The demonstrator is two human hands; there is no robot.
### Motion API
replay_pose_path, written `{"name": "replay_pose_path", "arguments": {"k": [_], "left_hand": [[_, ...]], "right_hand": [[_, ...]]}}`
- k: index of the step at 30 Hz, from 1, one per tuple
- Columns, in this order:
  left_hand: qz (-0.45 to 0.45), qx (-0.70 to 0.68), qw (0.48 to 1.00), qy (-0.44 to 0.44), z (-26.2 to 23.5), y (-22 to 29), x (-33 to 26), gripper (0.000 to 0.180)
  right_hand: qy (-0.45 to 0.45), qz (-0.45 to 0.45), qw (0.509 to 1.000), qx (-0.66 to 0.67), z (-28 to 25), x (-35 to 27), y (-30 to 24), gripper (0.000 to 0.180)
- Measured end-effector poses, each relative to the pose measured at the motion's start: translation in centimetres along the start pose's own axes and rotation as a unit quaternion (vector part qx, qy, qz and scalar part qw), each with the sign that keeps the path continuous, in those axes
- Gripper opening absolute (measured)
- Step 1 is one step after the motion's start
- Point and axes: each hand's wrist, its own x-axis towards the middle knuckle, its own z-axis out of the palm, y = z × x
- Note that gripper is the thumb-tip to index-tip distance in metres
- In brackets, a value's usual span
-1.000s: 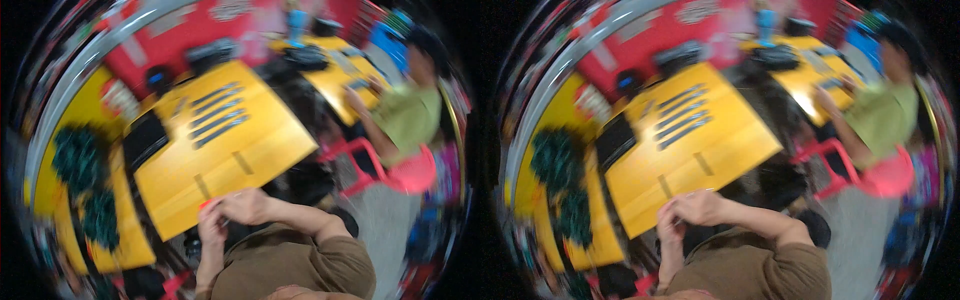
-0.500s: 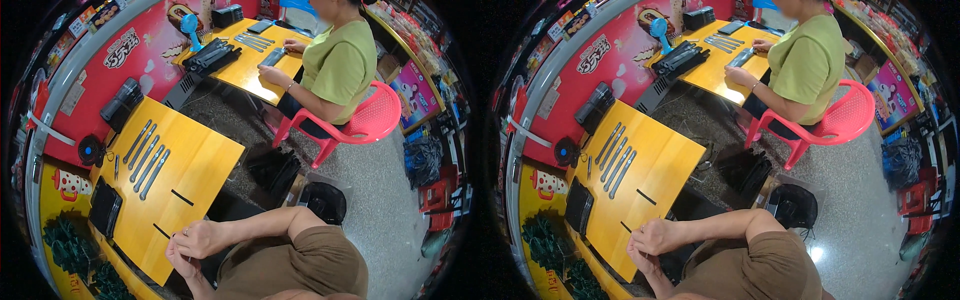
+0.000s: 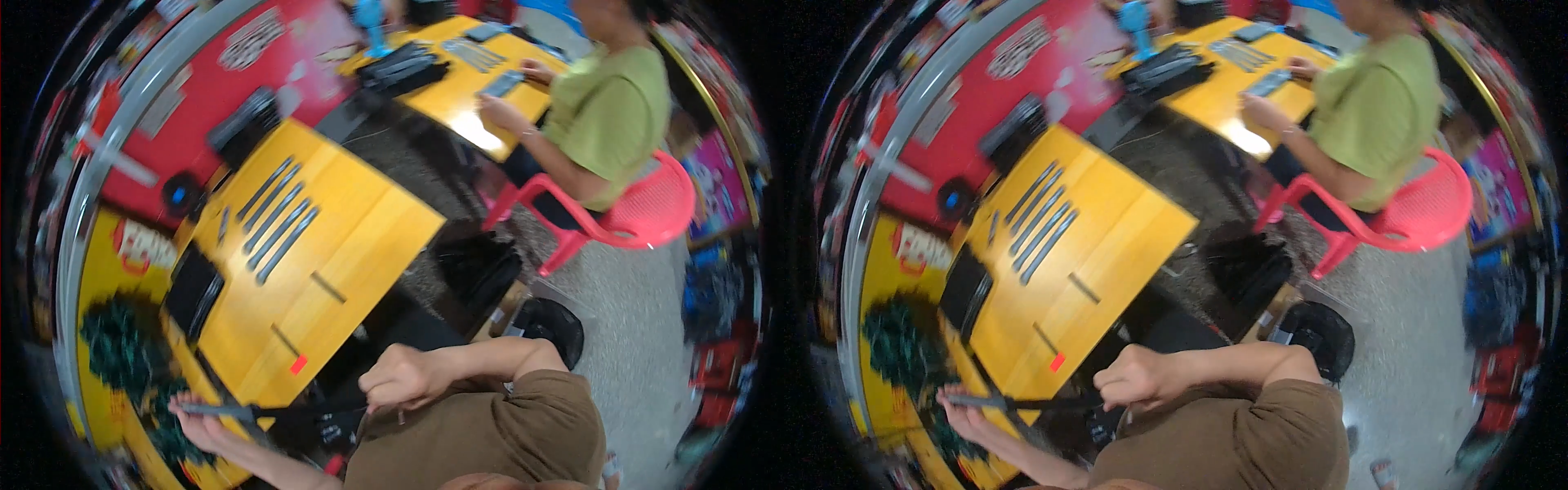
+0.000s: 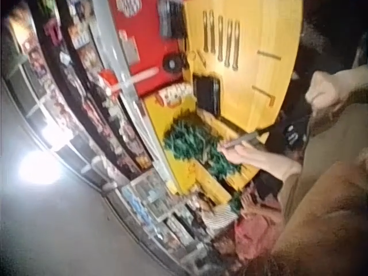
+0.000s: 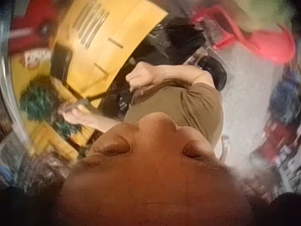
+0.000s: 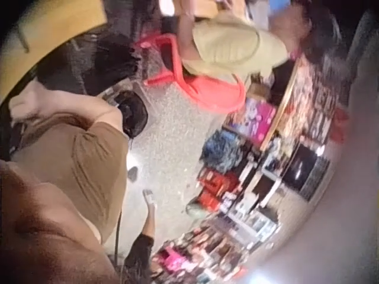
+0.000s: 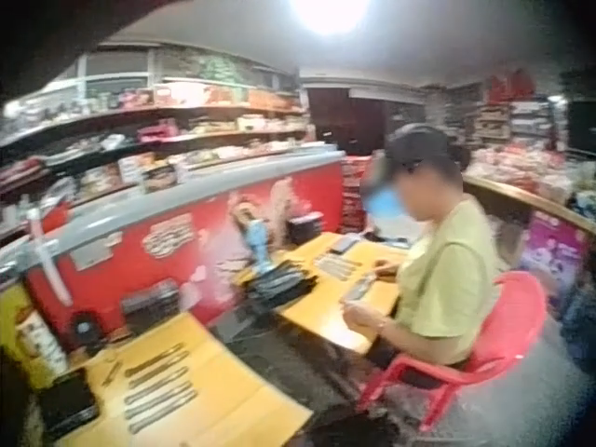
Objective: Assembling small hardware components and screws onto leather straps.
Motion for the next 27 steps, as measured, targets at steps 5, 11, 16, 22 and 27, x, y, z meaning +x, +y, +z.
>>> {"name": "replay_pose_path", "arguments": {"k": [5, 11, 16, 22, 27], "left_hand": [[-0.007, -0.152, 0.985, 0.08, 0.4, -1.1, 1.4, 0.014], [0.059, 0.049, 0.992, 0.096, -1.7, 2.6, -0.1, 0.017], [-0.159, 0.147, 0.975, -0.056, 6.4, -6.5, -4.3, 0.022], [-0.235, 0.116, 0.96, -0.095, 6.9, -8.3, -6.7, 0.027], [-0.24, 0.122, 0.959, -0.089, 6.9, -9.0, -7.8, 0.026]], "right_hand": [[-0.031, 0.0, 0.999, -0.021, -1.1, 1.6, -1.2, 0.014], [-0.04, 0.11, 0.992, -0.049, -4.3, 1.8, -1.7, 0.016], [-0.004, 0.137, 0.988, -0.069, -4.1, 5.5, -0.5, 0.013], [0.236, 0.292, 0.911, -0.174, -8.6, 3.7, 3.0, 0.006], [0.267, 0.36, 0.872, -0.196, -14.0, -1.8, 14.5, 0.007]]}}
